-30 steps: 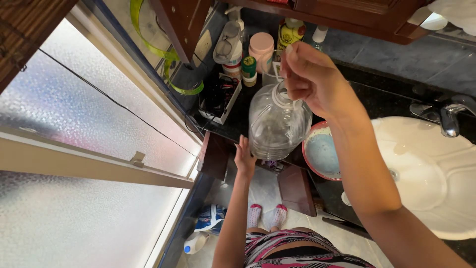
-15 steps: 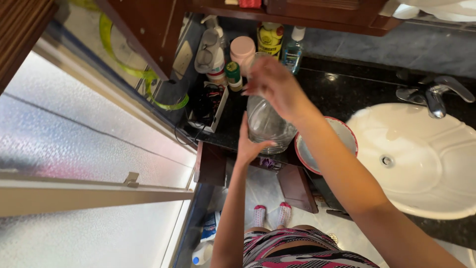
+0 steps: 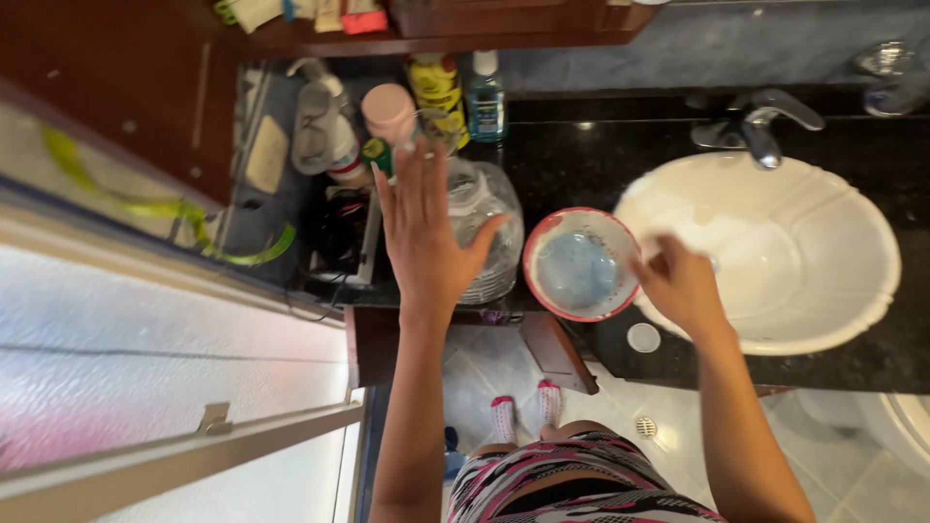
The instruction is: Cleaning the toilet and organizing various toiletries in bathroom cabinets.
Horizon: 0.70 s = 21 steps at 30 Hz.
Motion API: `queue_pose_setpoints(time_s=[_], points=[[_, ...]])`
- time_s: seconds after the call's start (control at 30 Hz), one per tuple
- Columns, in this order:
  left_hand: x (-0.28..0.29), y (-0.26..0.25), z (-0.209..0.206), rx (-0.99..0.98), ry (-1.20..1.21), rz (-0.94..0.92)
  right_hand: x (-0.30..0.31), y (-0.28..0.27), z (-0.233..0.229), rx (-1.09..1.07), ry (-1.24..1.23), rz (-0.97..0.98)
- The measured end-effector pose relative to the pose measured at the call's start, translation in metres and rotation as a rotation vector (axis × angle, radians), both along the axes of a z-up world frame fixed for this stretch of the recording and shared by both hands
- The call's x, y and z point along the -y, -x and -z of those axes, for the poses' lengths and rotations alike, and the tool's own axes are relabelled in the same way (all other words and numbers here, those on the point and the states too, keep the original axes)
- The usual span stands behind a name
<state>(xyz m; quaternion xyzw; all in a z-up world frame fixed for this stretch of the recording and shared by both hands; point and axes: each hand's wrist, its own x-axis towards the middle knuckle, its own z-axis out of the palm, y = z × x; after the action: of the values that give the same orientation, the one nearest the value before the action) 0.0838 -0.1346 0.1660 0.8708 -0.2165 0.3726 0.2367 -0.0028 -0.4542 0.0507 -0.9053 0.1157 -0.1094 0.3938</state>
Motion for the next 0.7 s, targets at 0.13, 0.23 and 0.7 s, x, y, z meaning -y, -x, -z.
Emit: queue_pose_setpoints(time_s=[0.13,0.23,0.7], points=[[0.005,-0.016,0.019,-0.109,0.047,-0.078,0.07,0.055,0.139,-0.518,0.272,-0.047],[0.01,-0.028,0.049,-0.186,0.198,-0.075,0.034,0.075,0.152,-0.453,0.317,-0.017],[0.006,-0.042,0.049,-0.295,0.431,0.06,-0.01,0.086,0.098,-0.209,0.312,0.151]])
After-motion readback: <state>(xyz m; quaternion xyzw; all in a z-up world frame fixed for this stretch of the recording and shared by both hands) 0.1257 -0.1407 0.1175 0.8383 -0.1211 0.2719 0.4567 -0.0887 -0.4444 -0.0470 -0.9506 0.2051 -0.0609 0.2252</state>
